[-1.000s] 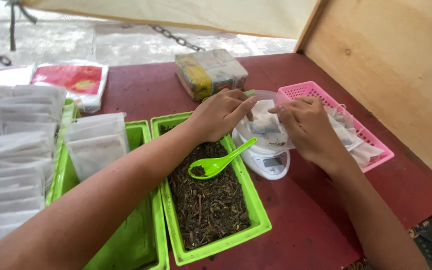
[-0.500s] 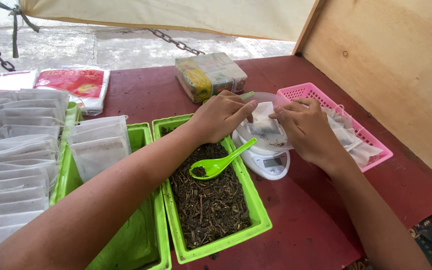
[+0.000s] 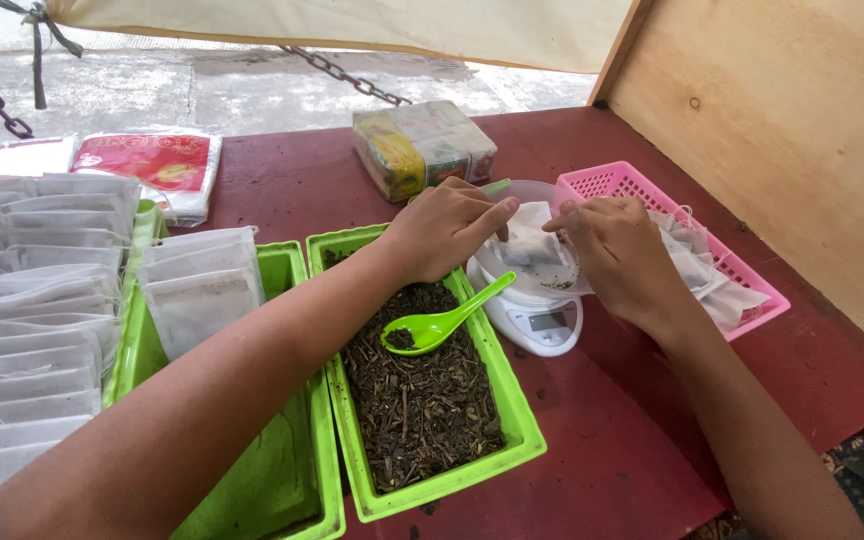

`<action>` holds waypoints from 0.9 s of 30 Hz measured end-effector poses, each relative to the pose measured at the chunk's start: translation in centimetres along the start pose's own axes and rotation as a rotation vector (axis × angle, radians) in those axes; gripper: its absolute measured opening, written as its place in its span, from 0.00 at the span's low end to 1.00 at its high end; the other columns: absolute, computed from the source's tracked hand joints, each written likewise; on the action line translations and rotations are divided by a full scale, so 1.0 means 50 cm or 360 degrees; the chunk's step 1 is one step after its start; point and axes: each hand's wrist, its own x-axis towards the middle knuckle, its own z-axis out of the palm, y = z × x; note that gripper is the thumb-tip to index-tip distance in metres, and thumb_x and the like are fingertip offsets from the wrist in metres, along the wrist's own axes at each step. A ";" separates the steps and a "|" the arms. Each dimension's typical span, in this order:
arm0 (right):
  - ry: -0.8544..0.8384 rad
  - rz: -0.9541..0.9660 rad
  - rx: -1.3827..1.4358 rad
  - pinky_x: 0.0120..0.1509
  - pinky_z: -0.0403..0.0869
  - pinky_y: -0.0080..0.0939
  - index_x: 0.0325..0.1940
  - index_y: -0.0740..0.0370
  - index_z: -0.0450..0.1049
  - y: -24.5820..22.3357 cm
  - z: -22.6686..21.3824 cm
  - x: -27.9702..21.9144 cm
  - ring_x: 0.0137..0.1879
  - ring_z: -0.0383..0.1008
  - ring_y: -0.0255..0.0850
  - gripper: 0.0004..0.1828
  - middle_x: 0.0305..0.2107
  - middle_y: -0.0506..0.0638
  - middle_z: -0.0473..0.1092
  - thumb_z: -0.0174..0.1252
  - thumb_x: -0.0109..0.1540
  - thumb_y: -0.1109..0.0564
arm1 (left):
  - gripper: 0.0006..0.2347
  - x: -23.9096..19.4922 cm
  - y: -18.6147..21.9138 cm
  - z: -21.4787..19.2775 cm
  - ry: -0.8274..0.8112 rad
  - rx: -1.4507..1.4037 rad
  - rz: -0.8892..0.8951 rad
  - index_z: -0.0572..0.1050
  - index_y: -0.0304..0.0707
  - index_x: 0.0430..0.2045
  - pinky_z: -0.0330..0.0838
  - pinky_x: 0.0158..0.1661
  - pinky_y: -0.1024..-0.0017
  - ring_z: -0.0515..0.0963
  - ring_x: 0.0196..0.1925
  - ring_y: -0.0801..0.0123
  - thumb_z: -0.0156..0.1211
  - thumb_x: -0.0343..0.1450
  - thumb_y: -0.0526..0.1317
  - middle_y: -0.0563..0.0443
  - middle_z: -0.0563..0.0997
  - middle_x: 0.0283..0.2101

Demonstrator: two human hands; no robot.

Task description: Filling individual tea bags with tea leaves using a spoon and weighing them on a scale.

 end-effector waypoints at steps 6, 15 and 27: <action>-0.0036 0.0112 0.0032 0.73 0.58 0.71 0.49 0.59 0.80 -0.032 -0.017 -0.001 0.66 0.68 0.66 0.41 0.45 0.66 0.75 0.21 0.76 0.37 | 0.24 -0.006 0.002 -0.006 -0.0007 0.0032 -0.0023 0.80 0.45 0.28 0.68 0.56 0.42 0.76 0.57 0.36 0.34 0.80 0.54 0.38 0.84 0.36; -0.0098 0.0218 0.0055 0.73 0.56 0.74 0.52 0.56 0.81 -0.039 -0.024 -0.006 0.70 0.63 0.67 0.41 0.47 0.66 0.73 0.20 0.75 0.36 | 0.25 -0.007 0.023 -0.021 -0.0127 0.0180 -0.0190 0.85 0.61 0.31 0.63 0.55 0.51 0.73 0.63 0.47 0.30 0.78 0.56 0.48 0.85 0.44; -0.0090 0.0196 0.0009 0.74 0.56 0.74 0.51 0.56 0.81 -0.034 -0.017 -0.004 0.69 0.63 0.67 0.40 0.49 0.65 0.74 0.22 0.75 0.36 | 0.25 -0.012 0.027 -0.013 -0.0150 0.0373 -0.0192 0.84 0.64 0.37 0.57 0.59 0.49 0.73 0.62 0.54 0.28 0.78 0.59 0.52 0.83 0.46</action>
